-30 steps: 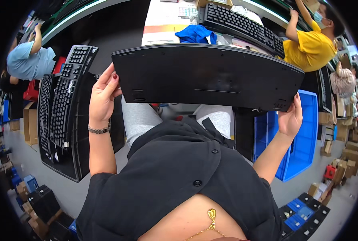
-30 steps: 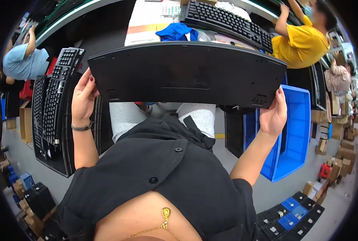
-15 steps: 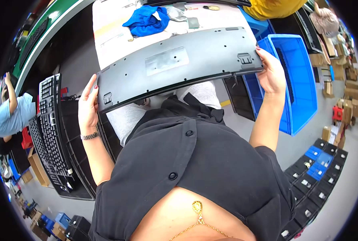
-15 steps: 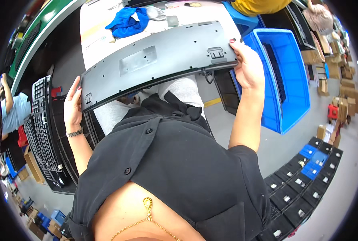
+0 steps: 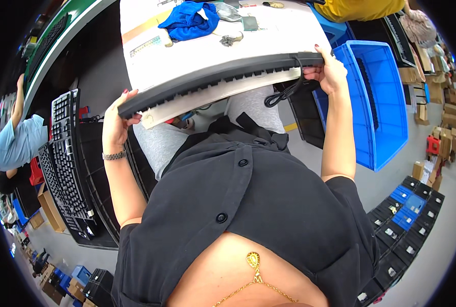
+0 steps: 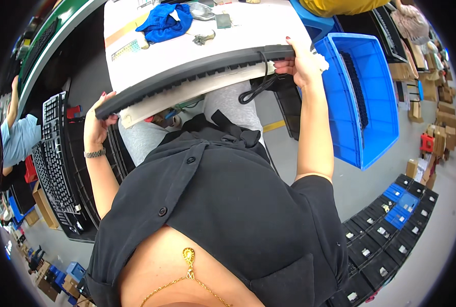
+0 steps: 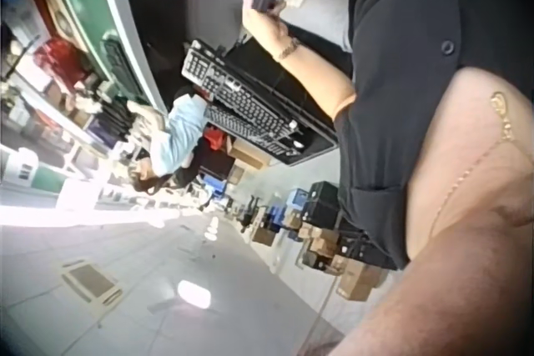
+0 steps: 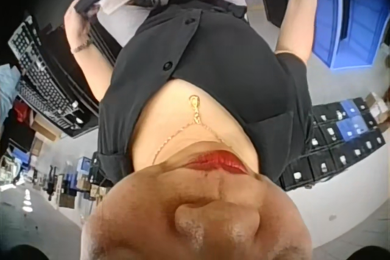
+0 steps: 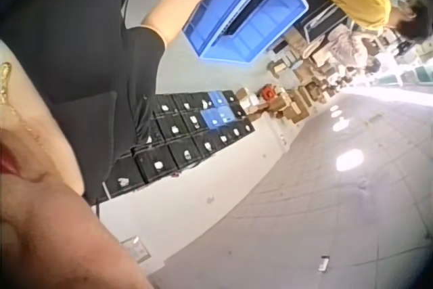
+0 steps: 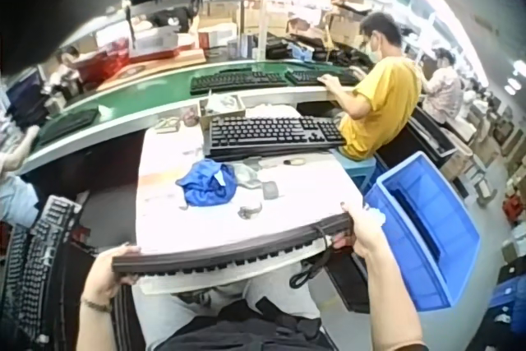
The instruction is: Assembling computer keyboard components and cleaning them with a cloth on a factory production line.
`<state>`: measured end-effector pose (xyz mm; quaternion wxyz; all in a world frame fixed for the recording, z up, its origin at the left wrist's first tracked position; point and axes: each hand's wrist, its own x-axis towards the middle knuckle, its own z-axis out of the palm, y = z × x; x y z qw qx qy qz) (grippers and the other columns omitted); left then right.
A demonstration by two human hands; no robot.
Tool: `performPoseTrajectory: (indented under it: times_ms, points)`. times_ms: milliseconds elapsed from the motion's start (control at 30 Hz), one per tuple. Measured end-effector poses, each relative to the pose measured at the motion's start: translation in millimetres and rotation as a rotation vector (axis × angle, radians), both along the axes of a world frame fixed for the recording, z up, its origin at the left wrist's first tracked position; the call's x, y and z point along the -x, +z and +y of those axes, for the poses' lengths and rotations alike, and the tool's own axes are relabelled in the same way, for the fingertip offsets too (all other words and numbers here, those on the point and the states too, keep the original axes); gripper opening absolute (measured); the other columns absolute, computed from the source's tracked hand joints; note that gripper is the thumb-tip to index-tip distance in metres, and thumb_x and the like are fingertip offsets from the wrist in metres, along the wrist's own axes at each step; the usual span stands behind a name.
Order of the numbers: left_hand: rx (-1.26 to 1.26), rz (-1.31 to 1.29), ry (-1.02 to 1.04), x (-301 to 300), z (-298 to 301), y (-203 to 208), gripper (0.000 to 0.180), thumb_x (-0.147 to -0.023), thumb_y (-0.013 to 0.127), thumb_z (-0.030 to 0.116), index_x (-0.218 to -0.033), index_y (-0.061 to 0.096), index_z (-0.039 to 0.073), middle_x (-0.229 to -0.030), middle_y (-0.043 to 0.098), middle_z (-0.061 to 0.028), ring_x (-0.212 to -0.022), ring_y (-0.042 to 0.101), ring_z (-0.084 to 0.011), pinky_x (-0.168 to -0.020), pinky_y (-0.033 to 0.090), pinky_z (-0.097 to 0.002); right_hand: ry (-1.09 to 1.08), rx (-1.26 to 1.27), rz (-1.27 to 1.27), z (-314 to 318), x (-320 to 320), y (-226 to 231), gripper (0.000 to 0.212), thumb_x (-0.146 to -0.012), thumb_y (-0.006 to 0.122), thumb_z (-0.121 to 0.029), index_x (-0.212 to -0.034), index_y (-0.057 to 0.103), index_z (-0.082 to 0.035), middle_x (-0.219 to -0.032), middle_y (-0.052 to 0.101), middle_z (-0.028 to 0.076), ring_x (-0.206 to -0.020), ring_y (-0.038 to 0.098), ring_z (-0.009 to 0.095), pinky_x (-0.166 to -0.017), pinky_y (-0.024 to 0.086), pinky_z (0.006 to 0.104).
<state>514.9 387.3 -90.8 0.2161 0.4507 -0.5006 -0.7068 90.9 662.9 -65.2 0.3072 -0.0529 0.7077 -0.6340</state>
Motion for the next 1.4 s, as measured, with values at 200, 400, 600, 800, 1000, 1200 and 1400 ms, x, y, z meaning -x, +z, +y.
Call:
performPoseTrajectory:
  times_ms: [200, 400, 600, 800, 1000, 1200, 1400]
  points:
    - [-0.015, -0.081, 0.07, -2.5, -9.7, -25.6, 0.041, -0.102, 0.049, 0.029, -0.115, 0.063, -0.008, -0.085, 0.071, -0.02, -0.057, 0.064, -0.0172, -0.048, 0.052, -0.0241, -0.009, -0.169, 0.081, -23.1, 13.0, -5.7, 0.053, -0.094, 0.056, -0.049, -0.079, 0.061, 0.002, -0.066, 0.064, 0.015, -0.042, 0.053, 0.016, -0.037, 0.039, 0.0233]
    - [0.003, -0.108, 0.143, 2.2, -7.3, -32.1, 0.044, -0.104, 0.04, 0.028, -0.117, 0.06, -0.009, -0.081, 0.07, -0.0201, -0.053, 0.062, -0.0164, -0.046, 0.05, -0.0242, -0.031, -0.245, 0.15, -30.4, 14.8, -7.1, 0.059, -0.093, 0.05, -0.055, -0.076, 0.057, 0.0, -0.061, 0.061, 0.014, -0.04, 0.051, 0.017, -0.037, 0.037, 0.0248]
    - [0.089, -0.127, 0.113, 6.2, 0.4, -27.0, 0.045, -0.105, 0.037, 0.026, -0.124, 0.06, -0.007, -0.079, 0.07, -0.0172, -0.048, 0.058, -0.0142, -0.041, 0.046, -0.0232, -0.035, -0.262, 0.157, -27.8, 9.0, -1.5, 0.06, -0.093, 0.05, -0.056, -0.076, 0.057, 0.001, -0.06, 0.06, 0.014, -0.039, 0.05, 0.018, -0.036, 0.037, 0.0258]
    - [0.352, -0.612, 0.073, 11.5, 3.7, -13.0, 0.048, -0.107, 0.035, 0.031, -0.13, 0.059, -0.003, -0.091, 0.072, -0.0154, -0.067, 0.065, -0.0163, -0.061, 0.052, -0.0251, -0.039, -0.239, 0.158, -29.9, 10.9, -6.6, 0.059, -0.092, 0.051, -0.057, -0.076, 0.056, 0.0, -0.059, 0.06, 0.014, -0.037, 0.048, 0.018, -0.036, 0.036, 0.0261]
    - [0.643, 0.023, 0.128, 24.5, 11.4, -9.7, 0.057, -0.11, 0.029, 0.042, -0.132, 0.06, 0.0, -0.121, 0.067, -0.0127, -0.118, 0.056, -0.0208, -0.108, 0.034, -0.0335, -0.097, -0.259, 0.191, -28.0, 22.4, -15.6, 0.06, -0.088, 0.055, -0.061, -0.076, 0.056, -0.002, -0.057, 0.059, 0.014, -0.037, 0.046, 0.017, -0.035, 0.033, 0.0268]
    - [0.515, 0.198, 0.129, 38.5, 19.0, -14.8, 0.059, -0.109, 0.026, 0.042, -0.131, 0.059, -0.002, -0.124, 0.067, -0.0153, -0.115, 0.06, -0.0217, -0.108, 0.039, -0.0346, -0.094, -0.276, 0.103, -30.8, 33.6, -20.3, 0.058, -0.086, 0.057, -0.062, -0.075, 0.055, -0.005, -0.057, 0.058, 0.012, -0.037, 0.043, 0.015, -0.036, 0.031, 0.026]
    - [0.481, 0.276, 0.094, 35.2, 16.7, -15.7, 0.063, -0.109, 0.022, 0.042, -0.131, 0.056, -0.006, -0.129, 0.064, -0.0184, -0.118, 0.059, -0.0224, -0.108, 0.04, -0.0345, -0.128, -0.277, 0.118, -28.9, 39.9, -27.6, 0.057, -0.089, 0.054, -0.06, -0.072, 0.055, -0.005, -0.058, 0.058, 0.012, -0.036, 0.042, 0.015, -0.036, 0.031, 0.0252]
